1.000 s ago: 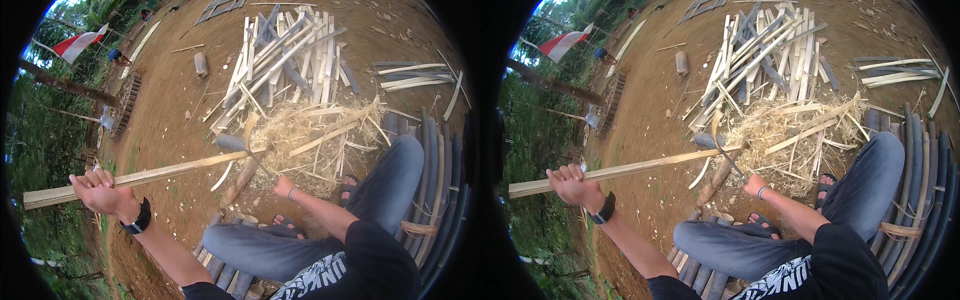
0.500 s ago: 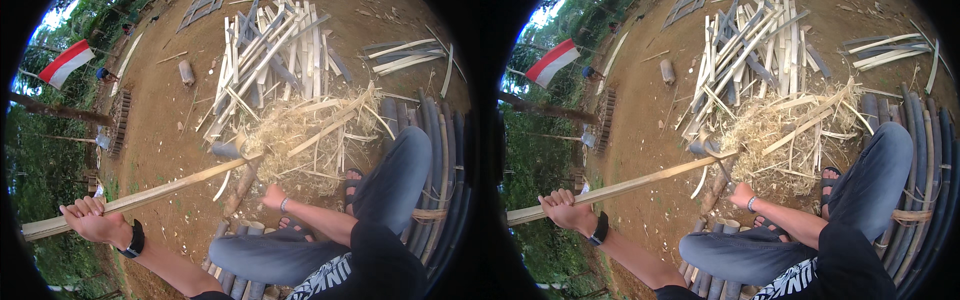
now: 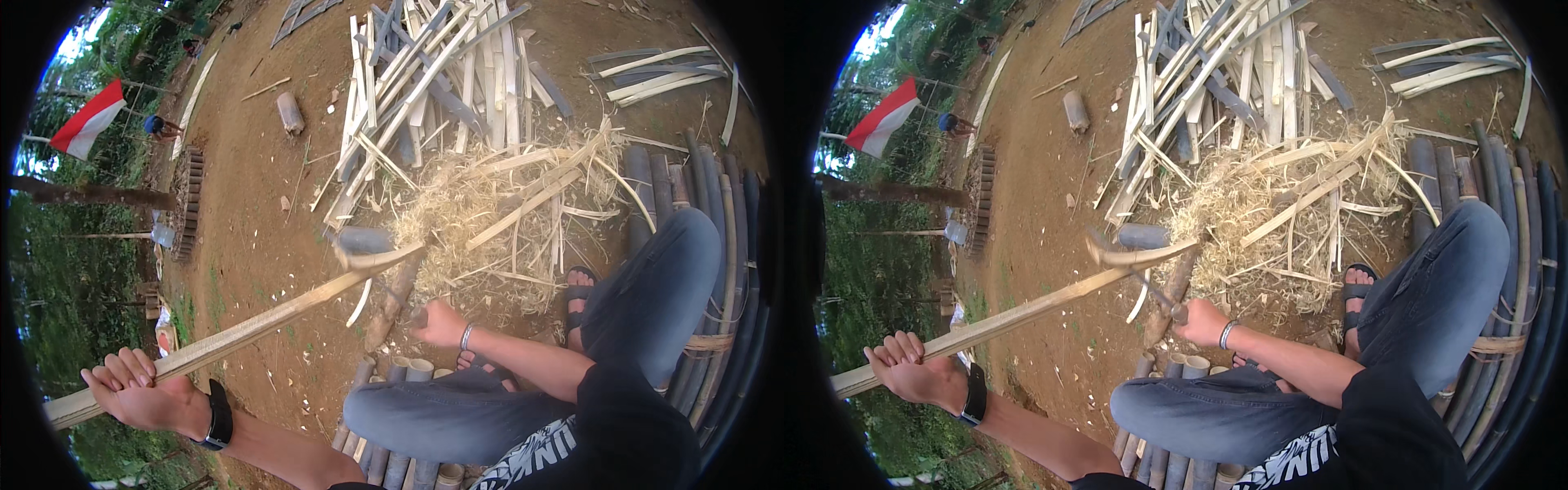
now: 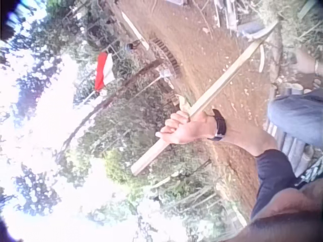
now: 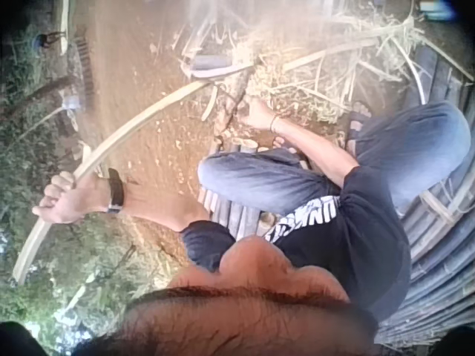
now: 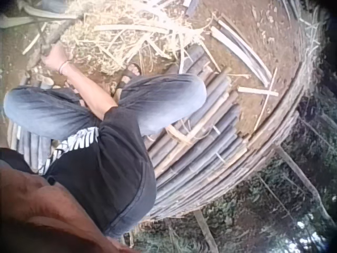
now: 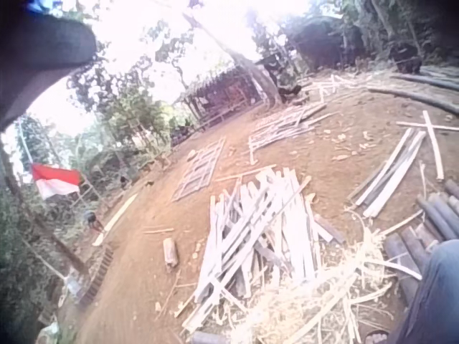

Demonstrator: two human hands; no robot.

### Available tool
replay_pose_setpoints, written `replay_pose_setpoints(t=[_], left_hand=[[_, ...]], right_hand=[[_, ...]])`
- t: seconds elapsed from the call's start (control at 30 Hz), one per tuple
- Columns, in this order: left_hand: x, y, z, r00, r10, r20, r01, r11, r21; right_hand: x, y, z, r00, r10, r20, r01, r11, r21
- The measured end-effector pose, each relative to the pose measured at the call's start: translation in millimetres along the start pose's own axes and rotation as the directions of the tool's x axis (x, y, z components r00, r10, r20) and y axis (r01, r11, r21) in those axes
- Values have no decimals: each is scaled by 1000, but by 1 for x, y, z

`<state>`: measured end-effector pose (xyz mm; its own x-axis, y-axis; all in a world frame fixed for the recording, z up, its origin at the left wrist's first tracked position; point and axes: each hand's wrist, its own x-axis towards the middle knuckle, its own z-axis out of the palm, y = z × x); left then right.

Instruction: The person uses a large blade to shave and smooth a strip of bamboo, repeatedly drawing the tool along the length of the material.

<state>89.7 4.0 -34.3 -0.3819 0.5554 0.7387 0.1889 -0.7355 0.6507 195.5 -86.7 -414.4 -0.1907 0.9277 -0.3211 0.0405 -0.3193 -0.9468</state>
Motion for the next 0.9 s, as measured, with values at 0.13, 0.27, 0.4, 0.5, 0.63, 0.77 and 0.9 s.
replay_pose_setpoints(t=[0.13, 0.27, 0.4, 0.5, 0.63, 0.77, 0.9], left_hand=[[-4, -4, -1, 999, 1, -43, 1, 999, 43], [-11, 5, 13, 999, 11, -32, -9, 998, 65], [-3, -1, 10, 998, 44, -37, -40, 993, 110], [-2, -3, 8, 999, 49, -12, -47, 992, 116], [-1, -1, 2, 999, 43, -26, -39, 990, 135], [-2, 5, 18, 1000, 18, 18, -20, 992, 124], [-2, 3, 16, 996, 27, 83, -39, 988, 152]], right_hand=[[-28, -74, -13, 959, -270, 88, 274, 961, -34], [31, 104, -16, 977, 156, -144, -171, 980, -98], [17, 18, -11, 964, 250, -94, -251, 968, 3], [-7, -49, -4, 973, -197, 121, 194, 980, 34], [-19, -62, -15, 934, -289, 211, 293, 956, 11], [37, 52, -10, 991, 96, -91, -105, 989, -101], [21, 23, -15, 989, 145, -25, -144, 989, 36]])
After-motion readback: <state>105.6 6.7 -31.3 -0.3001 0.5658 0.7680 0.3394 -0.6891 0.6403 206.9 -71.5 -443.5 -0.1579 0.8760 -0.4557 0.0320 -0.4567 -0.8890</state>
